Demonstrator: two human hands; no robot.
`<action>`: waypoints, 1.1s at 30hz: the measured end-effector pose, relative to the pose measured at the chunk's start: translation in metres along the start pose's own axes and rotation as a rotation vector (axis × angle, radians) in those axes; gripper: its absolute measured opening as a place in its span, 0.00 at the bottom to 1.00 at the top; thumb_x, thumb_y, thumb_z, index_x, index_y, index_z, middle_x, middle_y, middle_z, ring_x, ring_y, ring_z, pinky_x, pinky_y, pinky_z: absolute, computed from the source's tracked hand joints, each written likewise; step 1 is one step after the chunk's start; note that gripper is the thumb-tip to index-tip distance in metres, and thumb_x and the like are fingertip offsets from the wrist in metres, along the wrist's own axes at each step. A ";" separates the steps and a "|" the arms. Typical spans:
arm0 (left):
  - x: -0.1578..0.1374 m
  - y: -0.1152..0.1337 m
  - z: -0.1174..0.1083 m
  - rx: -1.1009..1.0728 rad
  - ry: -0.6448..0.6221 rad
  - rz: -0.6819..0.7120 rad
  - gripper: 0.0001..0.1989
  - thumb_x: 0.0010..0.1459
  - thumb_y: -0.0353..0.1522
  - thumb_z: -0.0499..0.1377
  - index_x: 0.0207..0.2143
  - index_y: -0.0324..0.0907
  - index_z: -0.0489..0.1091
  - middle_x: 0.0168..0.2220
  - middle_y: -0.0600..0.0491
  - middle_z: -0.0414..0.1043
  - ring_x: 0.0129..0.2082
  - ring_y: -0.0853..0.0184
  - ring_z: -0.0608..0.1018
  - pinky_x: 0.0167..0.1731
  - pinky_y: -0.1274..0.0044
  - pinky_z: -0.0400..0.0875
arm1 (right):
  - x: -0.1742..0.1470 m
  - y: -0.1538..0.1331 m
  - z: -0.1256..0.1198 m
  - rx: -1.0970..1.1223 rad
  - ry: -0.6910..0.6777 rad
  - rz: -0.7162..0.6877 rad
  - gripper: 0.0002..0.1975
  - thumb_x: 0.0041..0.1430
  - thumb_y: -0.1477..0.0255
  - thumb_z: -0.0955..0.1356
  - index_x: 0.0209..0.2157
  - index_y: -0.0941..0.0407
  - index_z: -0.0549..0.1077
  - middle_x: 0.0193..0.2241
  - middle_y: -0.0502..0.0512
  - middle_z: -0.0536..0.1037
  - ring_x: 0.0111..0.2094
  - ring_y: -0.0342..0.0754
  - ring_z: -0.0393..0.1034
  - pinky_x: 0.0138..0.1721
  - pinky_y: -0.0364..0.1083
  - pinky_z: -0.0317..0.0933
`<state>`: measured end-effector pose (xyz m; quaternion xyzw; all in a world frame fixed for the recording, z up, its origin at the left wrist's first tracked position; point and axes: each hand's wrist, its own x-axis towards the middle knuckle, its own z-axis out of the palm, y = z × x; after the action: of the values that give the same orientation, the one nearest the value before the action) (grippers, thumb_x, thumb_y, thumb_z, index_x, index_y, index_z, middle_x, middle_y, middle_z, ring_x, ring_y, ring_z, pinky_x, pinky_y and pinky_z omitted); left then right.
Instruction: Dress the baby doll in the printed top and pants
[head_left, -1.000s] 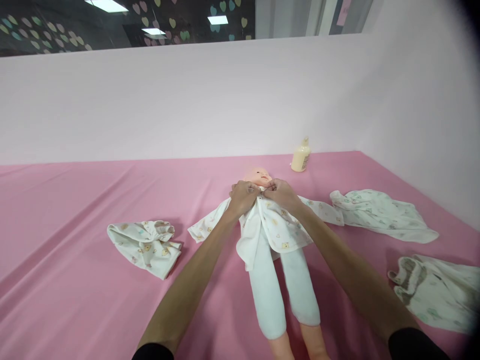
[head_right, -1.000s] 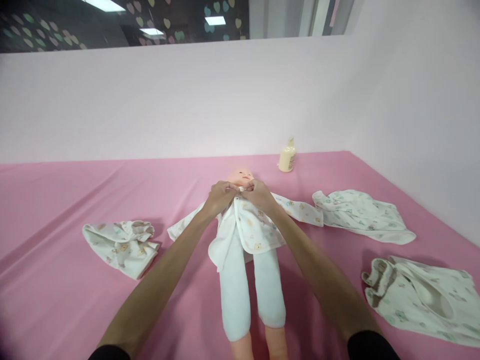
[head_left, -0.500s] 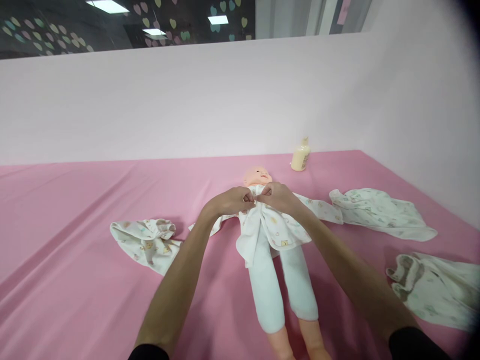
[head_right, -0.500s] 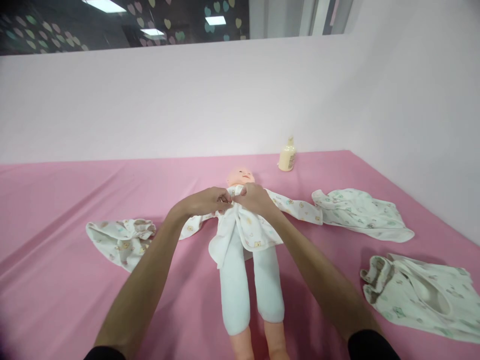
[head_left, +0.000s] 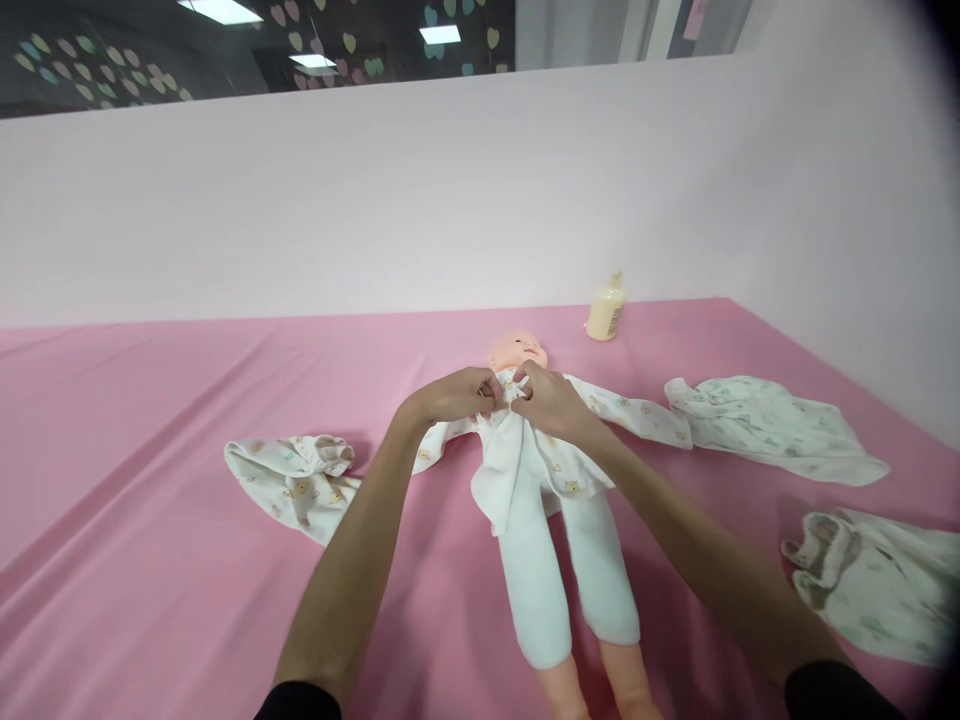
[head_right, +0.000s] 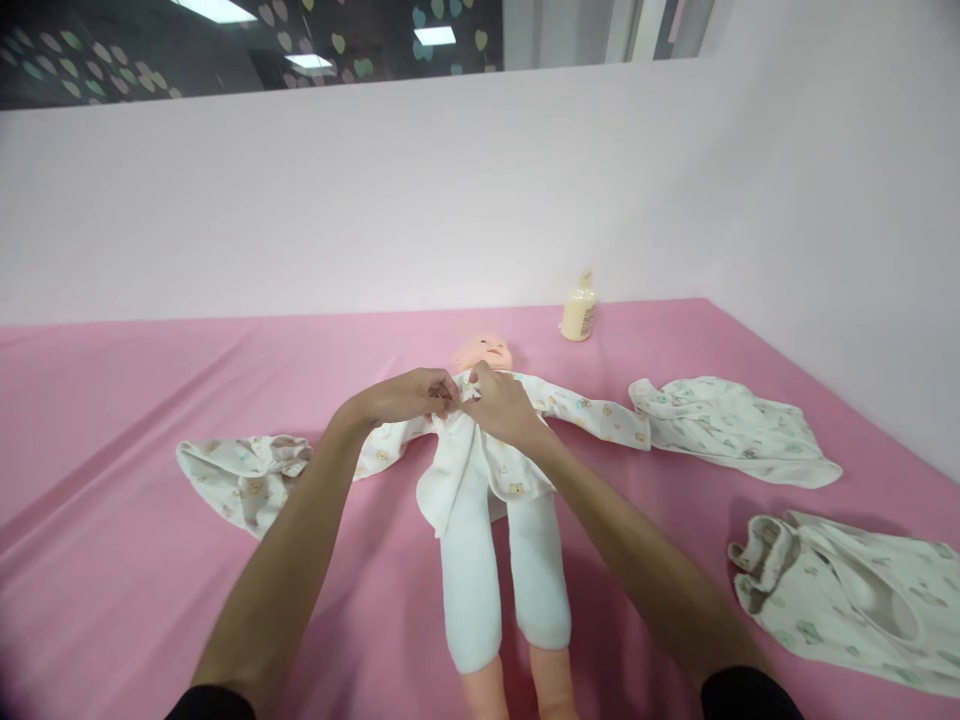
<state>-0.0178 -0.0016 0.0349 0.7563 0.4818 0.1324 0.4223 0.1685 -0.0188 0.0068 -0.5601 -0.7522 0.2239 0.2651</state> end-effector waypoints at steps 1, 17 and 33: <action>0.000 0.000 0.000 0.032 0.009 -0.002 0.13 0.49 0.33 0.60 0.39 0.41 0.70 0.37 0.49 0.76 0.35 0.64 0.77 0.32 0.75 0.71 | 0.001 0.002 0.000 0.033 -0.007 0.003 0.13 0.50 0.74 0.65 0.41 0.54 0.66 0.26 0.48 0.71 0.27 0.45 0.64 0.29 0.43 0.51; 0.004 -0.003 0.005 0.169 0.000 -0.028 0.13 0.45 0.31 0.58 0.38 0.44 0.68 0.37 0.52 0.73 0.35 0.63 0.75 0.30 0.76 0.68 | 0.001 0.002 -0.010 0.009 -0.094 0.006 0.06 0.51 0.68 0.69 0.23 0.55 0.71 0.22 0.49 0.70 0.25 0.43 0.62 0.25 0.44 0.48; 0.005 -0.005 0.007 0.173 0.038 0.004 0.12 0.48 0.33 0.58 0.38 0.45 0.69 0.37 0.53 0.75 0.36 0.64 0.75 0.31 0.76 0.68 | 0.008 0.017 -0.007 0.214 -0.167 0.040 0.08 0.48 0.67 0.66 0.19 0.55 0.67 0.16 0.45 0.58 0.18 0.39 0.49 0.19 0.43 0.42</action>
<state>-0.0143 0.0001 0.0263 0.7884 0.4978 0.1055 0.3457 0.1831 -0.0067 0.0026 -0.5230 -0.7321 0.3539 0.2553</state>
